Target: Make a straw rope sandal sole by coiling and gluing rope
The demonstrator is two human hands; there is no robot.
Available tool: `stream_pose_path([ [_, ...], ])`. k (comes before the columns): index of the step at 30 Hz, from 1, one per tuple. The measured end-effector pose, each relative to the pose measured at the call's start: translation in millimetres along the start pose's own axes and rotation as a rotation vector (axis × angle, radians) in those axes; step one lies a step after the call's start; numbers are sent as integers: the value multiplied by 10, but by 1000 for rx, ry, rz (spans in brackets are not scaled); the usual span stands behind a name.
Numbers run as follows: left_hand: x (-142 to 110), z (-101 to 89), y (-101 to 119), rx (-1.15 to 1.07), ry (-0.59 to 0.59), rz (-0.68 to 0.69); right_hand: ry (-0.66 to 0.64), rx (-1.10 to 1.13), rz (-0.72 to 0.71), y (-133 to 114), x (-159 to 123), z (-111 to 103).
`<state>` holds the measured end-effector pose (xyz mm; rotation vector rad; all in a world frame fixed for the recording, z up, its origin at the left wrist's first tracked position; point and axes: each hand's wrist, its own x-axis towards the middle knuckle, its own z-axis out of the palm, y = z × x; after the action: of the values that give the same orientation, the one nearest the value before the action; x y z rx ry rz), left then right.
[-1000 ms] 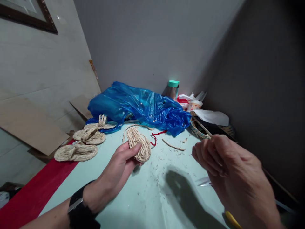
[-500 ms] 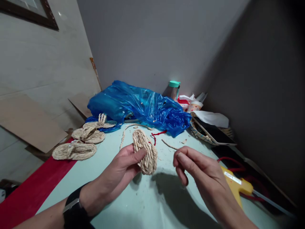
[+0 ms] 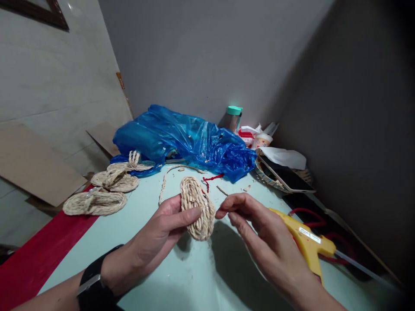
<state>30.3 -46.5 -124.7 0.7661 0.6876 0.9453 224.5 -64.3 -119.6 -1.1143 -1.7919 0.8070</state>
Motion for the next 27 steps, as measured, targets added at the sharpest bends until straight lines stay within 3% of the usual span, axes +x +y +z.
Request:
stream_pose_path([
  [4,11,14,15,5,42,58,180,-138,-132,17,-46,43],
  [10,25,-8,-12,9,65,108,127,-320,-282,-46,-150,123],
  [27,62,-58,-68,9,12,83,79,-235,-206,-14,-183,180],
])
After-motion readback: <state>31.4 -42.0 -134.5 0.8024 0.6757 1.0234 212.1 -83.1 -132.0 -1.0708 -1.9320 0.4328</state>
